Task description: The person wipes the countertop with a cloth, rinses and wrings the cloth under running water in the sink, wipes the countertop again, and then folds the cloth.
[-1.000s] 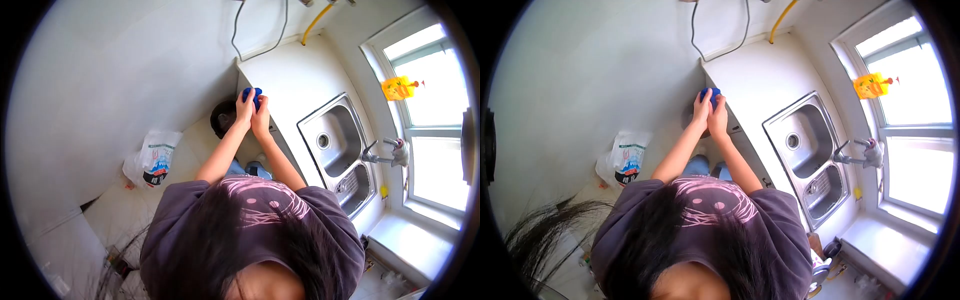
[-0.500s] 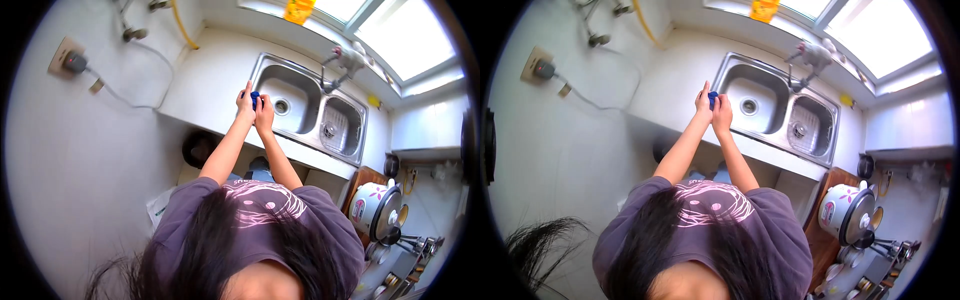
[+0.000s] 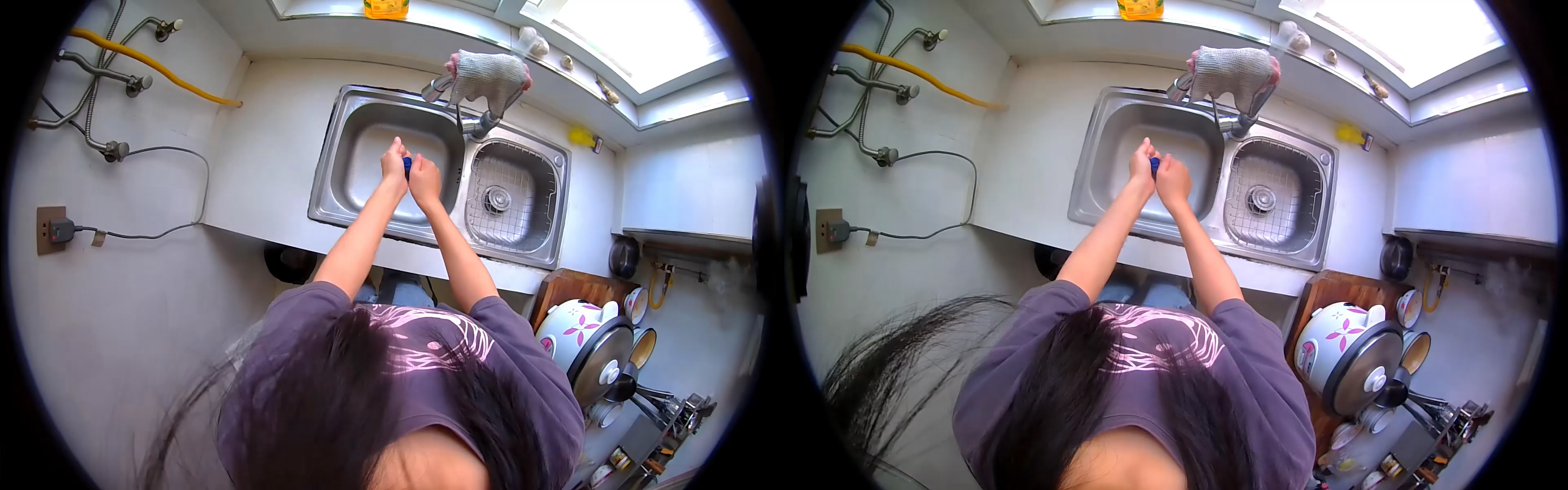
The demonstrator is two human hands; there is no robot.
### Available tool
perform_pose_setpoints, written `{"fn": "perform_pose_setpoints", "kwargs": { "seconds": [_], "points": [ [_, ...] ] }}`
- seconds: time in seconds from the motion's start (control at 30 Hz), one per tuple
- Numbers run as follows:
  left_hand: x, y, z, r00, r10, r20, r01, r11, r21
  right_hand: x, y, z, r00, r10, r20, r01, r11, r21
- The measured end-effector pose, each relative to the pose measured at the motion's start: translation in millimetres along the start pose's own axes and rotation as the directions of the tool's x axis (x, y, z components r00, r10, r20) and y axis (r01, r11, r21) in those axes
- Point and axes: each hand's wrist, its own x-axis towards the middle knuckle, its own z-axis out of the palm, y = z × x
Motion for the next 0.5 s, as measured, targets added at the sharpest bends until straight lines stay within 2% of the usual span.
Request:
{"fn": "perform_pose_setpoints", "kwargs": {
  "seconds": [0.03,0.07,0.13,0.17,0.2,0.23,0.27,0.3,0.33,0.37,0.4,0.43,0.47,0.5],
  "points": [
    [1.3,0.0,-7.0,0.997,-0.058,0.048,0.055,0.997,0.052,3.8,14.0,3.9,1.0,-0.016,0.025,0.013,0.996,0.088],
    [3.3,0.1,-12.1,0.988,-0.117,0.096,0.107,0.988,0.108,7.0,26.9,8.6,1.0,-0.015,0.025,0.012,0.996,0.089],
    [-13.1,14.8,-6.7,0.974,-0.177,0.139,0.161,0.98,0.12,12.0,42.1,16.4,0.994,-0.064,0.09,0.017,0.895,0.445],
    [-18.8,25.6,-4.6,0.956,-0.234,0.179,0.212,0.968,0.133,16.0,44.7,10.6,0.993,-0.07,0.09,0.022,0.894,0.448],
    [-9.1,28.7,-18.4,0.905,-0.306,0.295,0.277,0.951,0.135,15.2,37.0,-7.2,0.938,0.126,0.324,-0.278,0.831,0.482],
    [-10.9,33.4,-21.4,0.907,-0.302,0.294,0.273,0.953,0.134,13.5,27.2,-24.9,0.789,0.283,0.545,-0.555,0.708,0.437],
    [-15.5,36.9,-23.8,0.927,-0.24,0.287,0.149,0.941,0.305,11.1,18.2,-37.4,0.797,0.159,0.582,-0.516,0.679,0.522],
    [-17.8,40.6,-27.1,0.939,-0.18,0.294,0.023,0.884,0.466,11.8,20.2,-39.9,0.801,0.167,0.575,-0.489,0.737,0.467],
    [-17.7,50.5,-31.4,0.921,-0.205,0.33,-0.034,0.803,0.595,10.5,22.3,-43.7,0.819,0.14,0.557,-0.441,0.775,0.453],
    [-17.3,58.1,-32.1,0.918,-0.209,0.338,-0.038,0.801,0.597,10.8,23.3,-48.2,0.837,0.11,0.536,-0.388,0.81,0.439],
    [-23.9,70.4,-26.1,0.912,-0.208,0.354,-0.088,0.744,0.662,12.1,24.8,-52.2,0.837,0.091,0.539,-0.398,0.778,0.486],
    [-28.5,79.8,-25.7,0.906,-0.208,0.368,-0.136,0.682,0.719,12.6,25.7,-54.2,0.867,0.059,0.494,-0.348,0.782,0.518],
    [-9.9,78.8,-40.2,0.869,-0.167,0.465,-0.261,0.645,0.718,15.4,26.4,-56.2,0.897,0.059,0.439,-0.319,0.773,0.549],
    [-0.9,83.4,-46.6,0.869,-0.163,0.468,-0.263,0.648,0.715,19.4,28.2,-57.4,0.921,0.058,0.384,-0.288,0.764,0.577]
  ]
}}
